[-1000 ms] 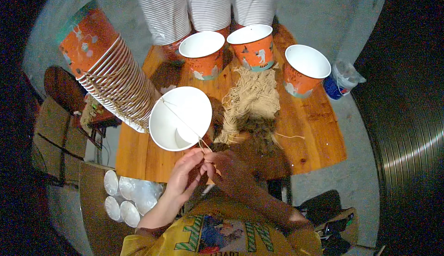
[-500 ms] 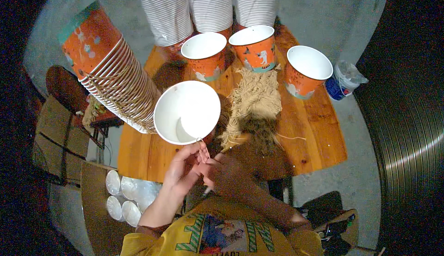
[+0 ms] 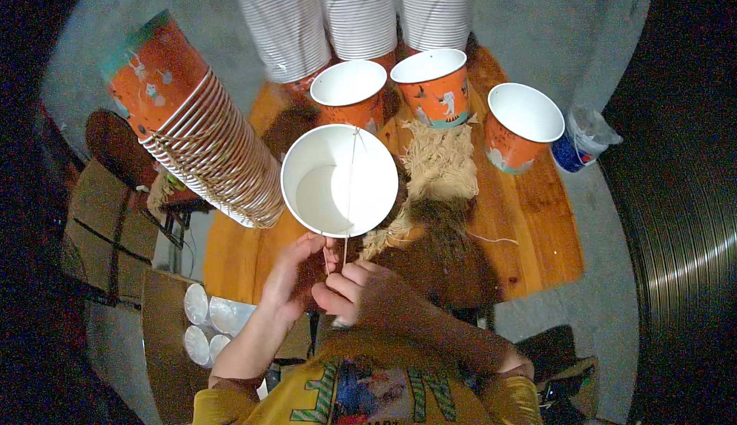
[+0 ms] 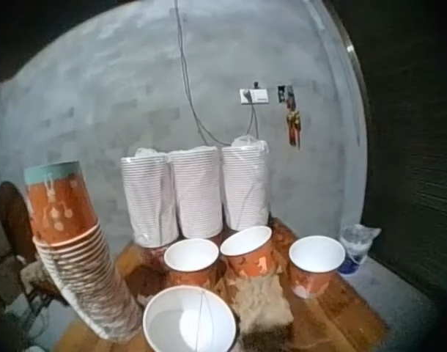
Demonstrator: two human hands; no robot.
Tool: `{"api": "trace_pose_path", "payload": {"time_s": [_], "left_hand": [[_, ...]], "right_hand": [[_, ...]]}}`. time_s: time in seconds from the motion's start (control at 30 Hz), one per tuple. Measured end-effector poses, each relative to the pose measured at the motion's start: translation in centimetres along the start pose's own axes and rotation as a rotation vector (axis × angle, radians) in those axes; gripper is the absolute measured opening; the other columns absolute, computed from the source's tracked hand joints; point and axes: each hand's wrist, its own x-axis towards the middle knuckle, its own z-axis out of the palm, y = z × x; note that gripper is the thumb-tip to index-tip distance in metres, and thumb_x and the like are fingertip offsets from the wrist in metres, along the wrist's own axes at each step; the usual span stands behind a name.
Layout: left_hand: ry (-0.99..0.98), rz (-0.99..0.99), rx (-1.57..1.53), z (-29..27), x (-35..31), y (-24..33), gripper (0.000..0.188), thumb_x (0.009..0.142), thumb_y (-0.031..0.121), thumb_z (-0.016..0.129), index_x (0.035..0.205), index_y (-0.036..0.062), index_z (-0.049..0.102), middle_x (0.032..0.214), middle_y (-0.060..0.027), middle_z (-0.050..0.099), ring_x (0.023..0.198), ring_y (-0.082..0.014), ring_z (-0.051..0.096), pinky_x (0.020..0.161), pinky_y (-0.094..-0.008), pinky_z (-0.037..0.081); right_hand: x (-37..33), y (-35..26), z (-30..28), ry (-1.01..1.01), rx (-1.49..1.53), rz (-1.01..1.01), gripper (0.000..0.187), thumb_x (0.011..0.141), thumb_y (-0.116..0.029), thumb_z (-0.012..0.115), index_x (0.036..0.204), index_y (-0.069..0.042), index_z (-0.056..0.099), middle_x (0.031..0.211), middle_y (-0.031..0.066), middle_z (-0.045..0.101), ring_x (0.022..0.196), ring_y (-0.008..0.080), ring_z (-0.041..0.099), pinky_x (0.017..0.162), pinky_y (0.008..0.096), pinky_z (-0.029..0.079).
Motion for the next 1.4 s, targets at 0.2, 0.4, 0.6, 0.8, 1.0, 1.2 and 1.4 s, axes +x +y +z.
{"api": "trace_pose_path", "payload": {"time_s": [0.2,0.4,0.6,0.8,1.0,1.2,1.4], "left_hand": [[0.098,0.022,0.097,-1.1,-0.6,0.7,0.017,0.092,0.017,0.054,0.099,0.0016,0.056,0.085,-0.0051,0.061,0.077,-0.0134,0.061,0.072,-0.0237,0.051],[0.046,0.076,0.148,-2.3,-1.1,0.1,0.014,0.092,0.015,0.053,0.098,0.0022,0.056,0.084,-0.0042,0.060,0.074,-0.0114,0.057,0.071,-0.0221,0.047],[0.209,0.558,0.499,-7.7,0.5,-1.2,0.016,0.090,0.008,0.054,0.106,0.0035,0.051,0.090,-0.0031,0.055,0.077,-0.0086,0.050,0.070,-0.0228,0.042],[0.071,0.664,0.794,-8.6,1.2,1.4,0.063,0.081,0.010,0.060,0.138,0.0030,0.035,0.138,-0.0152,0.038,0.129,-0.0267,0.036,0.106,-0.0368,0.031],[-0.398,1.286,1.365,-6.3,-1.8,10.6,0.115,0.053,0.056,0.082,0.146,0.0214,0.024,0.150,-0.0163,0.020,0.139,-0.0417,0.016,0.110,-0.0544,0.019],[-0.331,1.268,1.222,-1.0,-3.9,17.5,0.096,0.063,0.033,0.083,0.141,0.0157,0.030,0.149,-0.0239,0.018,0.138,-0.0430,0.017,0.110,-0.0521,0.020],[-0.061,1.594,1.087,2.2,-6.4,25.8,0.111,0.062,0.027,0.083,0.146,0.0150,0.012,0.148,-0.0178,0.022,0.133,-0.0330,0.030,0.108,-0.0466,0.029]], "right_hand": [[0.9,3.2,-2.3,-0.230,-0.303,0.275,0.034,0.070,-0.019,0.067,0.102,-0.010,0.063,0.073,0.0011,0.052,0.067,0.0161,0.054,0.055,0.0304,0.046],[0.5,7.6,-0.3,0.028,-0.232,0.291,0.035,0.076,-0.010,0.065,0.110,-0.016,0.060,0.077,0.0037,0.053,0.069,0.0214,0.056,0.056,0.0339,0.048],[0.9,9.0,1.2,0.029,-0.016,0.340,0.026,0.080,-0.010,0.063,0.106,-0.017,0.060,0.081,0.0072,0.056,0.073,0.0262,0.057,0.065,0.0361,0.049],[3.6,8.8,-0.5,0.095,0.410,0.442,0.011,0.082,-0.011,0.065,0.092,-0.009,0.061,0.076,0.0048,0.056,0.066,0.0191,0.055,0.062,0.0307,0.046],[6.4,10.2,-8.6,0.164,1.301,0.912,0.011,0.084,-0.013,0.063,0.090,-0.007,0.056,0.062,-0.0087,0.046,0.048,-0.0012,0.037,0.042,0.0149,0.026],[13.0,11.3,-8.9,0.182,1.759,0.850,0.014,0.093,-0.016,0.054,0.101,-0.005,0.054,0.055,-0.0105,0.038,0.041,-0.0010,0.032,0.036,0.0155,0.023],[22.4,9.4,-12.0,0.632,1.503,0.833,0.028,0.094,-0.022,0.053,0.115,-0.003,0.055,0.084,0.0042,0.058,0.057,0.0021,0.047,0.037,0.0134,0.036]]}}
